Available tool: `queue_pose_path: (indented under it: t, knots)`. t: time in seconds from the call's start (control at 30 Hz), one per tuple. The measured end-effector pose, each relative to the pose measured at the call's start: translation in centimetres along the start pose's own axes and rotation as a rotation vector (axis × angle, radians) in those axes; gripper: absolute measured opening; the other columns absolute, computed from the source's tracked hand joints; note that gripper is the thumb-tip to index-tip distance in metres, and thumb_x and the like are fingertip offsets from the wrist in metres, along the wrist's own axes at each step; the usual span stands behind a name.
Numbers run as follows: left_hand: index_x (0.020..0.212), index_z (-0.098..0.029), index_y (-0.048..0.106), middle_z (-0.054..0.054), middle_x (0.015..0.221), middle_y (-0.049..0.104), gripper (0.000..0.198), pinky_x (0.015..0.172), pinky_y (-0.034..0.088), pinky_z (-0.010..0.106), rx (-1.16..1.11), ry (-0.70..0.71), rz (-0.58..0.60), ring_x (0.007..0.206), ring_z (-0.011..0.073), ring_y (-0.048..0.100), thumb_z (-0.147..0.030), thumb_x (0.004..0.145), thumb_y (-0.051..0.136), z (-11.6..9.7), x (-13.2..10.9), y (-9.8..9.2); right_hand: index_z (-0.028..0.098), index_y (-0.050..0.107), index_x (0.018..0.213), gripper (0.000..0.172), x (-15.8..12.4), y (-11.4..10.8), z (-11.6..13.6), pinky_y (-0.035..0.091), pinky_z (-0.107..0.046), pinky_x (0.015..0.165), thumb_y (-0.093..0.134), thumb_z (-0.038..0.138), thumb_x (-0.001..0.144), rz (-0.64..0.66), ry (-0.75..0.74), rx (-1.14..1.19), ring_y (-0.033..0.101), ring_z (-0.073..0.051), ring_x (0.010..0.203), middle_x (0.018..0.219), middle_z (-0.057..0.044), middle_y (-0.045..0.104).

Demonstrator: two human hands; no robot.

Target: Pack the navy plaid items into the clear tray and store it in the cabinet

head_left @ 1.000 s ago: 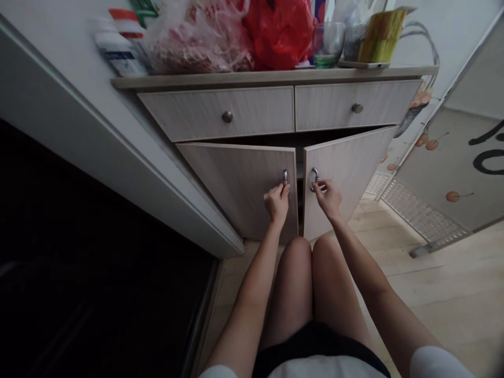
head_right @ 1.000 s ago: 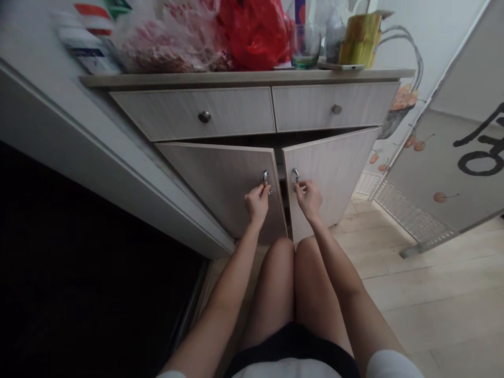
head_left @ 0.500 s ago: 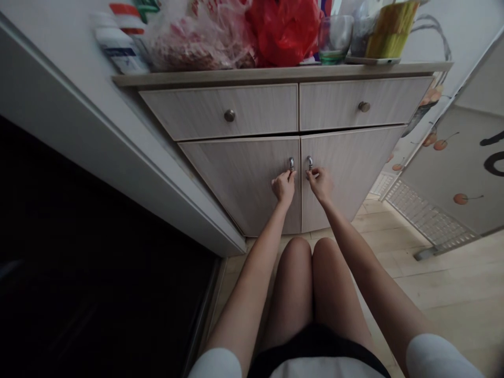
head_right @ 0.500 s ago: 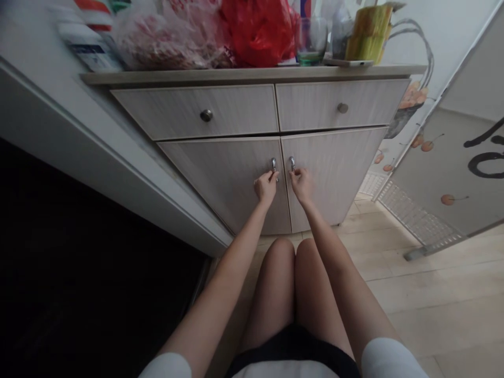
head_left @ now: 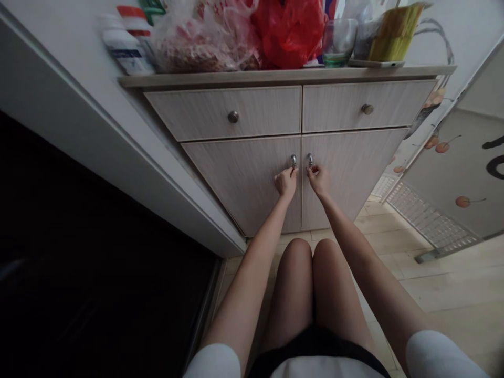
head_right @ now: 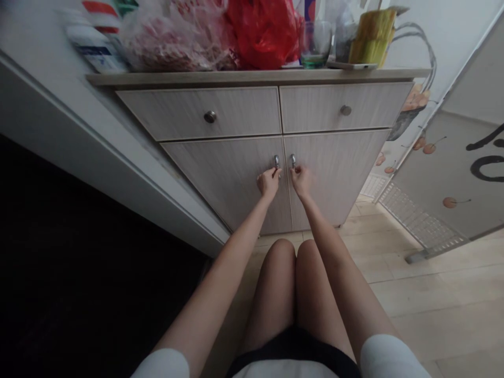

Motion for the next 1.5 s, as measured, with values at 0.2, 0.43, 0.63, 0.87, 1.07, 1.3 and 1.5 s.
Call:
queue_pose_path:
  t: [0.2, 0.43, 0.63, 0.87, 1.07, 1.3, 1.5]
  knots:
    - [0.094, -0.020, 0.076, 0.013, 0.094, 0.076, 0.031, 0.074, 0.034, 0.031, 0.033, 0.001, -0.004, 0.082, 0.0220, 0.065, -0.040, 0.100, 0.053, -0.1, 0.2, 0.2, 0.018, 0.067, 0.085, 0.034, 0.4, 0.5, -0.2, 0.045, -0.035, 0.076, 0.054, 0.048, 0.091, 0.004, 0.037, 0.013, 0.061, -0.023, 0.079, 0.088, -0.010, 0.070]
    - [0.094, -0.019, 0.077, 0.014, 0.095, 0.076, 0.029, 0.074, 0.038, 0.030, -0.010, -0.028, 0.074, 0.087, 0.0239, 0.068, -0.037, 0.098, 0.055, -0.1, 0.8, 0.0, 0.017, 0.064, 0.094, 0.035, 0.4, 0.7, -0.1, 0.043, -0.032, 0.070, 0.055, 0.050, 0.091, 0.045, 0.093, 0.054, 0.062, -0.022, 0.075, 0.082, -0.010, 0.068]
    - [0.113, -0.014, 0.073, 0.012, 0.099, 0.075, 0.025, 0.077, 0.045, 0.028, -0.375, -0.082, 0.099, 0.086, 0.0202, 0.068, -0.025, 0.092, 0.064, 0.7, -0.2, -1.6, 0.017, 0.058, 0.113, 0.052, -0.8, -1.6, 0.2, 0.043, -0.031, 0.070, 0.064, 0.058, 0.082, 0.005, 0.063, 0.262, 0.060, -0.021, 0.075, 0.076, -0.003, 0.063]
    - [0.154, -0.023, 0.038, -0.011, 0.052, 0.048, 0.072, 0.057, 0.039, 0.021, -1.298, -0.236, 0.483, 0.042, 0.0061, 0.039, -0.026, 0.089, 0.069, 1.6, -7.3, -4.8, 0.028, 0.042, 0.147, 0.074, -7.0, -7.0, 2.9, 0.026, -0.024, 0.050, 0.067, 0.035, 0.078, 0.384, 0.236, 0.947, 0.030, -0.010, 0.046, 0.053, 0.014, 0.032]
    - [0.151, -0.033, 0.042, -0.015, 0.046, 0.023, 0.057, 0.047, 0.028, 0.021, -1.803, -0.148, 0.397, 0.034, 0.0052, 0.010, -0.024, 0.096, 0.057, 0.1, -10.8, -8.8, 0.047, 0.034, 0.150, 0.081, -10.1, -11.4, 7.2, 0.017, -0.025, 0.047, 0.067, 0.026, 0.078, 0.572, 0.235, 1.361, 0.009, -0.008, 0.042, 0.051, 0.015, 0.019]
    - [0.143, -0.030, 0.052, -0.014, 0.047, 0.013, 0.041, 0.045, 0.026, 0.024, -1.902, -0.212, 0.244, 0.036, 0.0082, 0.001, -0.030, 0.103, 0.043, -0.8, -12.2, -7.4, 0.047, 0.043, 0.144, 0.077, -11.7, -10.2, 6.8, 0.015, -0.024, 0.046, 0.069, 0.024, 0.075, 0.599, 0.286, 1.541, 0.003, -0.008, 0.043, 0.049, 0.015, 0.016]
    - [0.145, -0.030, 0.051, -0.013, 0.048, 0.016, 0.044, 0.049, 0.027, 0.025, -1.930, -0.269, 0.270, 0.037, 0.0084, 0.006, -0.026, 0.102, 0.045, -0.4, -13.2, -5.2, 0.046, 0.044, 0.143, 0.073, -12.7, -8.8, 5.3, 0.016, -0.023, 0.045, 0.065, 0.018, 0.079, 0.606, 0.404, 1.607, 0.003, -0.008, 0.044, 0.051, 0.014, 0.011]
Point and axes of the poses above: each hand's wrist, its own x-axis towards the middle knuckle, its own y-axis out of the palm, z = x × y, the point moved 6 cm from there along x, towards the middle knuckle
